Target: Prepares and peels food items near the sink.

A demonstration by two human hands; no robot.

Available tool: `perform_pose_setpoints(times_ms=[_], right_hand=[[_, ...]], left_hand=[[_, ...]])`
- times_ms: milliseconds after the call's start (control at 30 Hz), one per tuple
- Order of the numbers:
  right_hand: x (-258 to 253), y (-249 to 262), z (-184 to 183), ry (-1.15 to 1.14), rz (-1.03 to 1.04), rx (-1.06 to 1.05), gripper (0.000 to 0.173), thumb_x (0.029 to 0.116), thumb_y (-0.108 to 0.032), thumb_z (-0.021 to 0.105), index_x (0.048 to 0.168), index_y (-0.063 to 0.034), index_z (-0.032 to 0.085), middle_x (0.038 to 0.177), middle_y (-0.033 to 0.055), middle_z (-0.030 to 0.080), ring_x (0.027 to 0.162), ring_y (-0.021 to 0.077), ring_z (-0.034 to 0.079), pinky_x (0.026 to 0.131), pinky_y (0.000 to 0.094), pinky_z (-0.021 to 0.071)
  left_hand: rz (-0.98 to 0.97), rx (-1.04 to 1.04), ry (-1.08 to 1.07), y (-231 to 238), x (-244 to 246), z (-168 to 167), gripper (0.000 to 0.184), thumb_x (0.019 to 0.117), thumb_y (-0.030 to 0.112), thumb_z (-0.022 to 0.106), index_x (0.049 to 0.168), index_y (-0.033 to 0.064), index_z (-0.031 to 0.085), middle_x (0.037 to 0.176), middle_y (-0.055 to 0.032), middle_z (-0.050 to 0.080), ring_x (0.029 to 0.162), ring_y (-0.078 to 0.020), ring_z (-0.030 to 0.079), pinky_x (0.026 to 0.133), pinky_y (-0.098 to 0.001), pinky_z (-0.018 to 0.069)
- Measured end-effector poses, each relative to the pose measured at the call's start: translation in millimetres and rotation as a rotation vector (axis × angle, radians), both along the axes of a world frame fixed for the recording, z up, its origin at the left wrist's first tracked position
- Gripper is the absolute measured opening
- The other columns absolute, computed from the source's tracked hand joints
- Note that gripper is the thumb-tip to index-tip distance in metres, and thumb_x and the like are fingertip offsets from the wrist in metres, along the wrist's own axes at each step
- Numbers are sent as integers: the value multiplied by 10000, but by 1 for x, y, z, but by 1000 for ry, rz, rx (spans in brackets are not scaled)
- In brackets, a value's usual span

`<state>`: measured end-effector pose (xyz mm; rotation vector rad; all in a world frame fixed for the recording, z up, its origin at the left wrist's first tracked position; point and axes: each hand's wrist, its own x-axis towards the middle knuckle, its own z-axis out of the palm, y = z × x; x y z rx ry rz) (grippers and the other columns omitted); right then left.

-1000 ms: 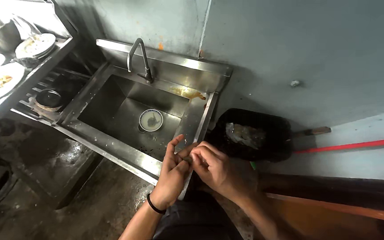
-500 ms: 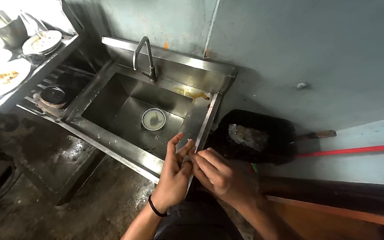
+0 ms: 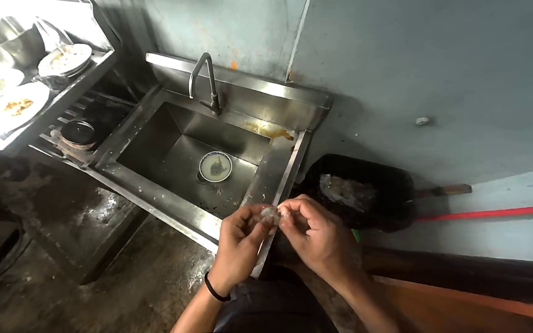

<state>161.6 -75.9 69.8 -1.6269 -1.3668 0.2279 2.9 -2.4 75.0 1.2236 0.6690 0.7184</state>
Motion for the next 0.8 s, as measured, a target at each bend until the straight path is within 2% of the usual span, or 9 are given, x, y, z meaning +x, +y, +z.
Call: perform_pose_setpoints(times_ms=[67, 133, 267, 400, 467, 567, 633, 700, 800], right_hand=[[1, 1, -2, -123, 17, 34, 171, 975, -231, 639, 1026, -88, 718, 956, -25, 655, 771, -18, 627, 663, 143, 567], [0, 0, -2, -258, 33, 55, 234, 985, -250, 634, 1078, -65, 742, 977, 25, 677, 836, 51, 661, 701, 199, 584], [-1, -2, 3, -510, 55, 102, 273, 980, -211, 647, 1158, -29, 745, 974, 86, 695, 878, 172, 680, 715, 280, 586], [2, -4, 4, -548, 106, 93, 208, 984, -172, 644, 1097, -28, 742, 945, 84, 678, 865, 184, 674, 711, 279, 586], [3, -1, 3, -457, 98, 61, 168, 974, -169, 635, 1027, -49, 741, 918, 56, 657, 820, 125, 657, 688, 231, 574], [6, 2, 4, -72, 80, -66, 89, 921, -176, 656, 933, -121, 726, 855, -60, 626, 664, -25, 584, 574, 128, 534], [6, 0, 9, 183, 65, -166, 63, 910, -185, 660, 925, -168, 719, 805, -87, 644, 623, 2, 592, 530, 166, 528], [5, -1, 13, 348, 39, -210, 84, 913, -201, 639, 935, -183, 719, 724, -60, 652, 560, 67, 599, 483, 220, 519], [2, -3, 14, 321, 0, -176, 87, 944, -220, 631, 973, -182, 704, 729, -65, 643, 551, 62, 587, 469, 207, 511]], left_hand=[[24, -1, 10, -1, -1, -1, 205, 1010, 56, 614, 1170, -26, 712, 898, -143, 740, 786, -197, 724, 778, -349, 623], [60, 36, 37, -1, -2, 0, 197, 998, 52, 632, 1150, -20, 735, 869, -123, 751, 756, -174, 726, 758, -333, 627], [20, 290, 177, 2, -7, 5, 211, 984, 56, 633, 1149, 48, 765, 886, -32, 753, 731, -117, 711, 694, -289, 628], [-52, 383, 229, 4, -10, 8, 206, 994, 77, 624, 1137, 55, 771, 889, -11, 754, 768, -109, 727, 714, -298, 643], [-73, 380, 213, 5, -10, 5, 203, 999, 72, 622, 1139, 41, 765, 886, -15, 753, 765, -113, 729, 723, -301, 646], [-84, 309, 115, 4, -11, 4, 204, 1003, 35, 614, 1156, -4, 743, 900, -68, 757, 770, -159, 744, 744, -331, 659], [-55, 243, 46, 4, -11, 3, 210, 999, 37, 630, 1173, 0, 742, 954, -99, 744, 788, -182, 732, 748, -338, 650], [-15, 231, 25, 4, -11, -2, 223, 987, 65, 659, 1185, 57, 760, 1037, -83, 703, 844, -177, 694, 752, -319, 626], [59, 246, -9, 3, -8, -14, 257, 958, 44, 685, 1193, 95, 775, 1041, -68, 672, 856, -160, 649, 728, -288, 590]])
